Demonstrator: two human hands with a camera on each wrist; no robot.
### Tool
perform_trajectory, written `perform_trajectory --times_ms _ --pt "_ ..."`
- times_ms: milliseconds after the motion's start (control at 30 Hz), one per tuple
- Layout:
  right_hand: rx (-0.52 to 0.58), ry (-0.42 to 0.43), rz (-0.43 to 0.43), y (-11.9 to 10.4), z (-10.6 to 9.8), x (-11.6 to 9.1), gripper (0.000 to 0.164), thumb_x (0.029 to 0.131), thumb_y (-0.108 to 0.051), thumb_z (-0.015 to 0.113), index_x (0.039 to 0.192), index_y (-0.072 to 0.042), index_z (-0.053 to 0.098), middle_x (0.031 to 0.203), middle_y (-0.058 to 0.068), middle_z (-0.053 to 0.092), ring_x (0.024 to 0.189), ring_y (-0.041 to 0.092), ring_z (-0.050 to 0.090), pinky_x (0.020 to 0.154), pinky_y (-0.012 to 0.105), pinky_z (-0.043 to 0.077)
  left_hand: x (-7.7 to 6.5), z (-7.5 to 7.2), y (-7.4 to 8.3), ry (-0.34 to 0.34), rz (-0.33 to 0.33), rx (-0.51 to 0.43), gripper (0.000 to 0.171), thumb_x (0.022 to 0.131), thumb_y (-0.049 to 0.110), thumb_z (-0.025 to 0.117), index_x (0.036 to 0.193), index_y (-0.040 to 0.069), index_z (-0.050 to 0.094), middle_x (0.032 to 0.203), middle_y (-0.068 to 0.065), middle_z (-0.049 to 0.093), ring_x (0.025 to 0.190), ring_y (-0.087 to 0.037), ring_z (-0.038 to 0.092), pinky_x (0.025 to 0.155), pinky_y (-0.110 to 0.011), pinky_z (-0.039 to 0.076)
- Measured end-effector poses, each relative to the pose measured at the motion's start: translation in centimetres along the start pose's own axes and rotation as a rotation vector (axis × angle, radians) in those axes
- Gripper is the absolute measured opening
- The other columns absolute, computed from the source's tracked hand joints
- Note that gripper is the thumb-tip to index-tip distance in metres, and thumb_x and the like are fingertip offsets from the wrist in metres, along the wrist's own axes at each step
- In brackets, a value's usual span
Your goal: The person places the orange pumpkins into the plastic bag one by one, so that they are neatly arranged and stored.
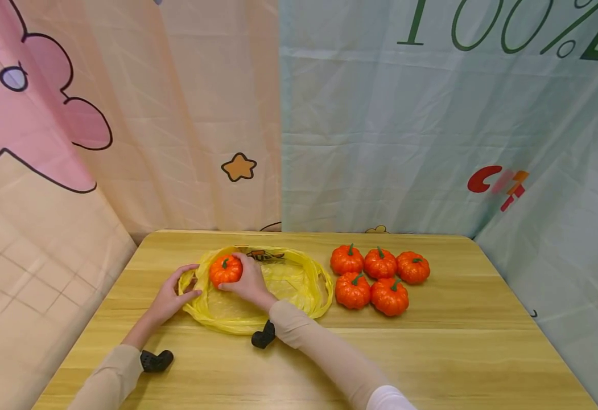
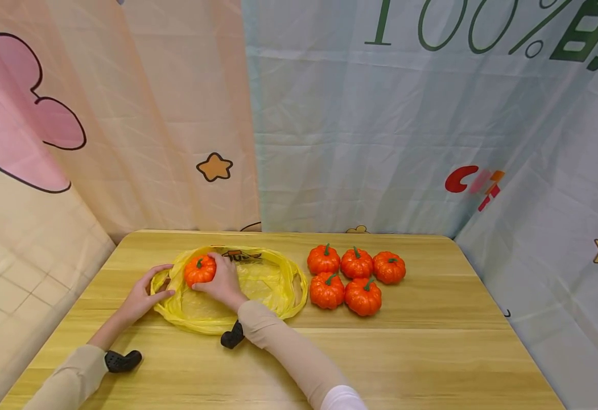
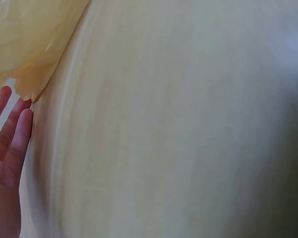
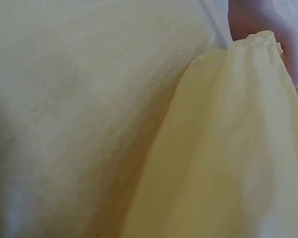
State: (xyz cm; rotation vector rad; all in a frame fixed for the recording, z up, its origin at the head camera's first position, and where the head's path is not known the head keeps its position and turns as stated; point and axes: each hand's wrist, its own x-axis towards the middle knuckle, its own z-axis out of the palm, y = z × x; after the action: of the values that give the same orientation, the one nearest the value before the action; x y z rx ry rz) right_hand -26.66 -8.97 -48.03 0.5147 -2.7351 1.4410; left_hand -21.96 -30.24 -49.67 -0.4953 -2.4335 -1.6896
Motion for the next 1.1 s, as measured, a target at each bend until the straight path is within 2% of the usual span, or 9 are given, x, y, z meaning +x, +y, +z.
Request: perform_trajectory --times_ms 400,733,933,1100 --pt "-0.039 -0.020 -0.002 -0.1 -0.6 -0.2 0.080 0.069 -0.028 0.087 0.137 -0.016 0.047 0.132 0.011 0.052 0.121 0.030 0.046 0.099 0.040 0.044 0.1 0.1 -0.1 0.024 0.010 0.029 0.055 0.086 -0.003 0.066 0.135 -0.007 0.041 0.134 -0.023 0.040 0.096 0.008 0.050 0.080 -0.005 0.045" --pt "0.018 -0.027 -0.015 -0.6 -2.4 -1.1 0.080 0.071 -0.026 0.086 0.140 -0.017 0.046 0.140 0.008 0.049 0.127 0.029 0.044 0.103 0.045 0.042 0.1 0.2 -0.2 0.031 0.028 0.032 0.054 0.086 -0.004 0.066 0.134 -0.008 0.042 0.129 -0.016 0.042 0.095 0.007 0.050 0.080 -0.005 0.045" --pt "0.057 -0.021 -0.050 -0.4 -3.9 -1.7 0.079 0.073 -0.023 0.085 0.141 -0.016 0.046 0.141 0.009 0.049 0.124 0.031 0.047 0.099 0.041 0.044 0.1 0.0 -0.4 0.018 0.001 0.031 0.055 0.087 -0.002 0.065 0.135 -0.007 0.040 0.135 -0.021 0.037 0.098 0.010 0.050 0.082 -0.004 0.044" --pt "0.094 -0.014 -0.062 -0.2 -5.1 -2.4 0.079 0.073 -0.021 0.084 0.141 -0.013 0.045 0.141 0.011 0.048 0.123 0.033 0.048 0.098 0.039 0.046 0.1 0.1 -0.5 0.017 0.008 0.032 0.054 0.087 -0.002 0.065 0.135 -0.007 0.041 0.136 -0.022 0.036 0.100 0.010 0.050 0.083 -0.004 0.044"
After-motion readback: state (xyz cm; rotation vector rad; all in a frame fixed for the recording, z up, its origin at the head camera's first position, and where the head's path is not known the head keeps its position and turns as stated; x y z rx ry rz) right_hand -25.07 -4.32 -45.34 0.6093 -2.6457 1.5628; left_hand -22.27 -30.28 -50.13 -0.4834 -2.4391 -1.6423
